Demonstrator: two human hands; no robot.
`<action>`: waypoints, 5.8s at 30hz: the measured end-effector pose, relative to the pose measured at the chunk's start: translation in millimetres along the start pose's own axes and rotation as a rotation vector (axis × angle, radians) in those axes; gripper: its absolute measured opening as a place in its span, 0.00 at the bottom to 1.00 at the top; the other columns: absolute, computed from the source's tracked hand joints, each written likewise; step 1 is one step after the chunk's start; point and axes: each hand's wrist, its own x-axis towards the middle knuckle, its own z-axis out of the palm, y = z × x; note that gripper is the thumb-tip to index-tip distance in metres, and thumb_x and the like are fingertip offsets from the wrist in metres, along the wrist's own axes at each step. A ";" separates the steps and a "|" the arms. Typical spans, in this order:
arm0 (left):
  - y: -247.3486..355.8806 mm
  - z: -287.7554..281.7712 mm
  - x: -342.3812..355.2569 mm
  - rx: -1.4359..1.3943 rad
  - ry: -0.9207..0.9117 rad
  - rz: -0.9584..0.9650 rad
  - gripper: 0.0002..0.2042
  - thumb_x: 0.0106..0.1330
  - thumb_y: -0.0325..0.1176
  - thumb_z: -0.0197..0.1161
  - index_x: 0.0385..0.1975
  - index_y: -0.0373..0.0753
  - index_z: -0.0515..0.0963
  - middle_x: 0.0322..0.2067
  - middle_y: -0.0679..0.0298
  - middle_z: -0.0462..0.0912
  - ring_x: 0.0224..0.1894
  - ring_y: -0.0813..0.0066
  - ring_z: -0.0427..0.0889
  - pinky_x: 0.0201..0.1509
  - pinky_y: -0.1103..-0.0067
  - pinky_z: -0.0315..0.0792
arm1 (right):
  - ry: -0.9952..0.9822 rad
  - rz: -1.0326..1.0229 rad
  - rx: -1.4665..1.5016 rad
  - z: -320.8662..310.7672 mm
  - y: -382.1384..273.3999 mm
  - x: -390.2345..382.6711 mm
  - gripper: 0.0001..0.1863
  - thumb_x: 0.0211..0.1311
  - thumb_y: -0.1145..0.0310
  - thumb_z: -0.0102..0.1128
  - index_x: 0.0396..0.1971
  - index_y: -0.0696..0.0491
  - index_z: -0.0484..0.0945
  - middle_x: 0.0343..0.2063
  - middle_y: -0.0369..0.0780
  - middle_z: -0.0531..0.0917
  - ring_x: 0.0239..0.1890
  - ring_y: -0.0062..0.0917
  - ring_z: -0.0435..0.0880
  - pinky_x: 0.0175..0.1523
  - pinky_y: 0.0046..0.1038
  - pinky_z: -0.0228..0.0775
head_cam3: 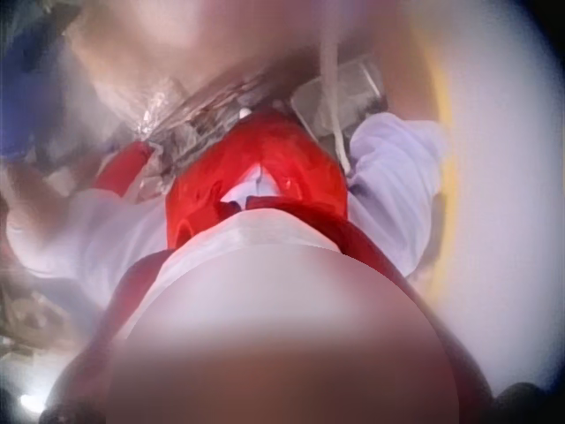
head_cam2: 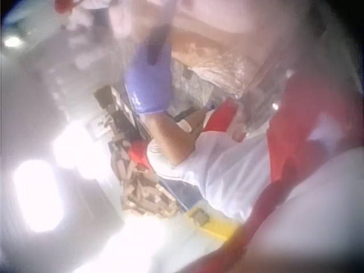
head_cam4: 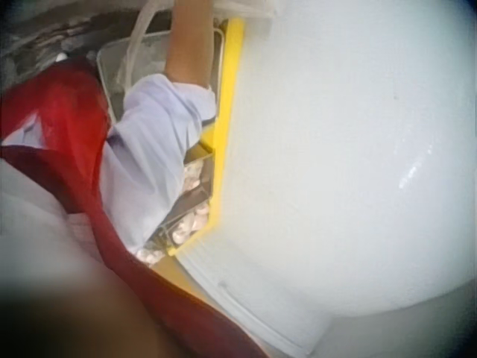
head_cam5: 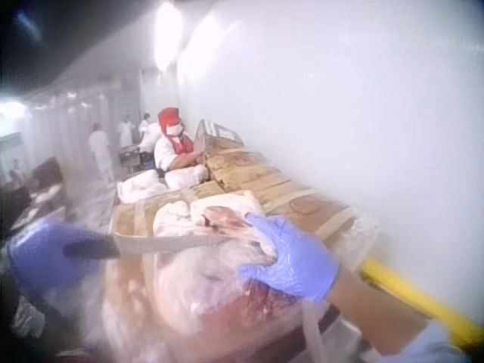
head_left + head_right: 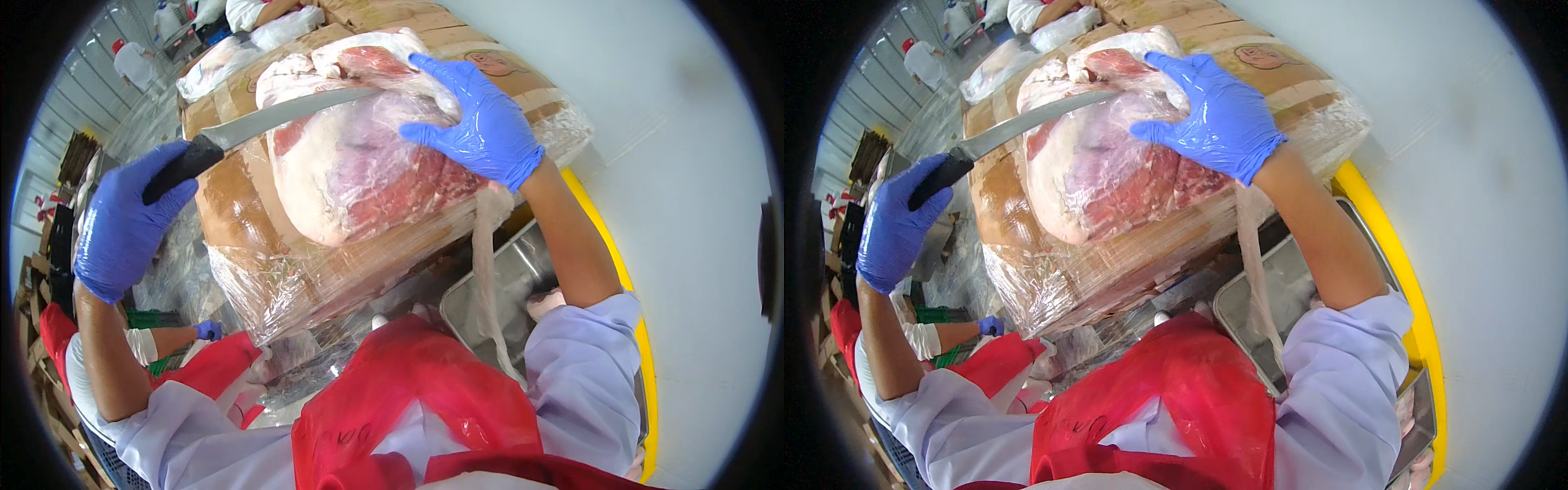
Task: The person unpacks large cuts of raw meat from plastic bags and places them into metal trays. They then use a knife to trim fat and connective tissue from the meat on a wooden cutting board.
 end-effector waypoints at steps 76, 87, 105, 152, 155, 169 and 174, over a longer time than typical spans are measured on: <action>-42.0 39.3 124.4 0.209 0.083 0.267 0.15 0.63 0.39 0.60 0.44 0.37 0.77 0.30 0.47 0.80 0.32 0.50 0.80 0.36 0.68 0.72 | 0.015 -0.186 0.530 122.1 171.1 189.9 0.12 0.61 0.67 0.51 0.33 0.56 0.83 0.32 0.40 0.85 0.34 0.29 0.82 0.47 0.27 0.71; -37.2 58.4 109.4 0.081 0.075 0.057 0.16 0.64 0.40 0.60 0.46 0.38 0.76 0.30 0.48 0.80 0.32 0.51 0.80 0.36 0.69 0.73 | -0.002 -0.064 0.379 128.7 170.4 196.1 0.11 0.63 0.72 0.51 0.21 0.60 0.73 0.23 0.38 0.75 0.36 0.31 0.82 0.59 0.33 0.70; -4.2 -24.4 157.8 0.374 -0.087 0.027 0.16 0.64 0.40 0.61 0.45 0.35 0.78 0.34 0.55 0.81 0.35 0.66 0.82 0.43 0.77 0.75 | 0.076 -0.076 0.358 140.7 192.2 200.9 0.11 0.60 0.69 0.47 0.27 0.59 0.77 0.27 0.48 0.80 0.31 0.37 0.79 0.39 0.32 0.70; 76.4 23.7 139.3 0.389 -0.065 -0.132 0.14 0.62 0.40 0.63 0.40 0.34 0.79 0.26 0.56 0.79 0.27 0.70 0.77 0.33 0.75 0.71 | -0.278 -0.609 0.455 165.8 168.0 224.0 0.16 0.57 0.64 0.58 0.43 0.55 0.80 0.36 0.44 0.83 0.36 0.32 0.81 0.46 0.29 0.71; 64.8 47.5 137.8 0.324 -0.066 -0.055 0.14 0.62 0.39 0.63 0.41 0.35 0.79 0.24 0.53 0.79 0.23 0.64 0.77 0.30 0.73 0.71 | -0.385 -0.390 0.338 163.2 180.3 215.7 0.16 0.57 0.65 0.57 0.44 0.55 0.80 0.37 0.43 0.83 0.37 0.30 0.81 0.47 0.27 0.72; 45.0 106.7 100.2 0.359 0.248 -0.095 0.15 0.57 0.37 0.67 0.42 0.37 0.79 0.32 0.53 0.82 0.31 0.57 0.83 0.34 0.72 0.76 | -0.348 -0.290 0.901 190.9 181.2 249.6 0.10 0.62 0.70 0.52 0.28 0.59 0.80 0.28 0.38 0.82 0.32 0.22 0.79 0.40 0.25 0.71; 37.6 113.7 110.0 0.358 0.281 -0.061 0.16 0.57 0.39 0.67 0.42 0.38 0.79 0.28 0.55 0.81 0.27 0.58 0.81 0.31 0.71 0.75 | -0.663 -0.194 1.200 195.1 211.0 280.1 0.11 0.61 0.71 0.51 0.31 0.62 0.80 0.40 0.45 0.82 0.48 0.29 0.79 0.54 0.26 0.70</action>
